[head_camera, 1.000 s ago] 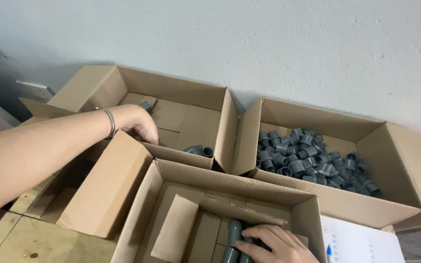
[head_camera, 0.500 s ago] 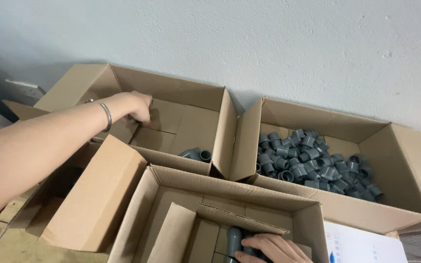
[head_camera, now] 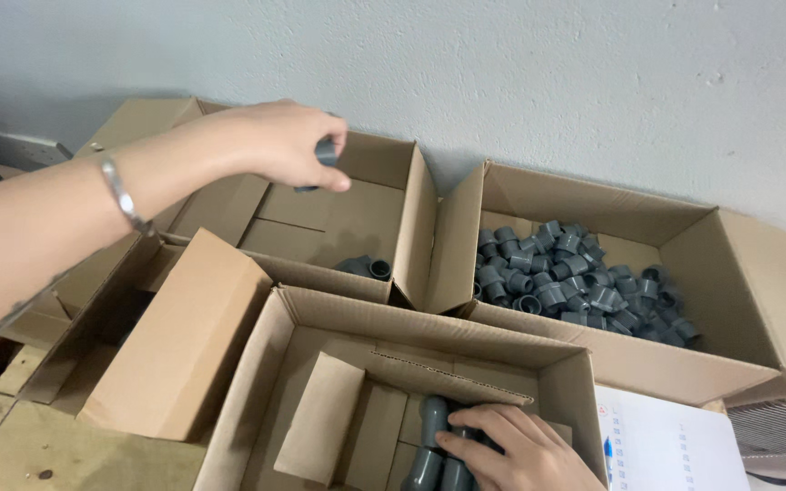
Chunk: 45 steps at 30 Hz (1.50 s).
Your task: The person places small gray plastic components into a cardboard box insert, organizes them into rows, and then places the filled insert into a larger shipping box. They then note the count on a document using a pen.
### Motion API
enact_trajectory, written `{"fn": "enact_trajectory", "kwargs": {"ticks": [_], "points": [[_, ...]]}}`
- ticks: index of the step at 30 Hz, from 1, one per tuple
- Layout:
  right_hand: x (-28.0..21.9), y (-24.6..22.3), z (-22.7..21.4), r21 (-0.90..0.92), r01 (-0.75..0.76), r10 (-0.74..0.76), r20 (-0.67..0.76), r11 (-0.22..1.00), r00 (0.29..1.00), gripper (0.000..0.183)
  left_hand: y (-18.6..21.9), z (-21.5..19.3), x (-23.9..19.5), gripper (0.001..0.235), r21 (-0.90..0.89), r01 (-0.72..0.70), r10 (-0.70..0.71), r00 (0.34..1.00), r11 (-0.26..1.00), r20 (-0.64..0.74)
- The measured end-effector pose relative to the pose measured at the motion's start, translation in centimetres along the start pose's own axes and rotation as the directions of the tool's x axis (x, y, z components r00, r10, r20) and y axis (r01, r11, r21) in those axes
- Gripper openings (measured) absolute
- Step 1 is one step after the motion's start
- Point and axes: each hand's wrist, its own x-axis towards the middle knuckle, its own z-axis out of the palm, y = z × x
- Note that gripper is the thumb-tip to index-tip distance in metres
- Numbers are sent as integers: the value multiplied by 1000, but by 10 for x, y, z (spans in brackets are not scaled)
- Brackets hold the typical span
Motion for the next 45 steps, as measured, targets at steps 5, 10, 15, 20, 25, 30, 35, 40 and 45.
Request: {"fn": "enact_trajectory", "kwargs": {"ticks": [5, 10, 15, 20, 25, 30, 35, 40, 45], "points": [[9, -19, -27, 112, -52, 58, -52, 992, 997, 47, 71, -32, -140, 14, -116, -192, 201, 977, 974, 65], [12, -32, -42, 44, -80, 84, -113, 996, 990, 66, 92, 23, -179, 41, -144, -429, 451, 869, 892, 203], [10, -41, -46, 101, -220, 231, -114, 970, 966, 65, 92, 127, -149, 31, 153, -743, 757, 648, 652, -76], [12, -45, -48, 143, -240, 263, -178, 960, 948, 62, 95, 163, -133, 27, 331, -759, 823, 555, 561, -123], [15, -48, -54, 202, -300, 337, -180, 932, 924, 57, 105, 185, -123, 14, 361, -760, 841, 488, 540, -233], [14, -45, -52, 230, -308, 353, -190, 923, 916, 56, 112, 188, -120, 7, 193, -787, 809, 559, 587, -179], [15, -44, -52, 259, -329, 373, -144, 908, 916, 54, 111, 174, -131, 37, 36, -751, 752, 657, 659, -58], [13, -39, -47, 268, -328, 366, -106, 906, 924, 59, 108, 171, -132, 44, -74, -752, 750, 659, 655, -62], [14, -37, -46, 240, -369, 383, -12, 898, 924, 54, 109, 179, -126, 34, -85, -744, 734, 668, 663, -122]]}}
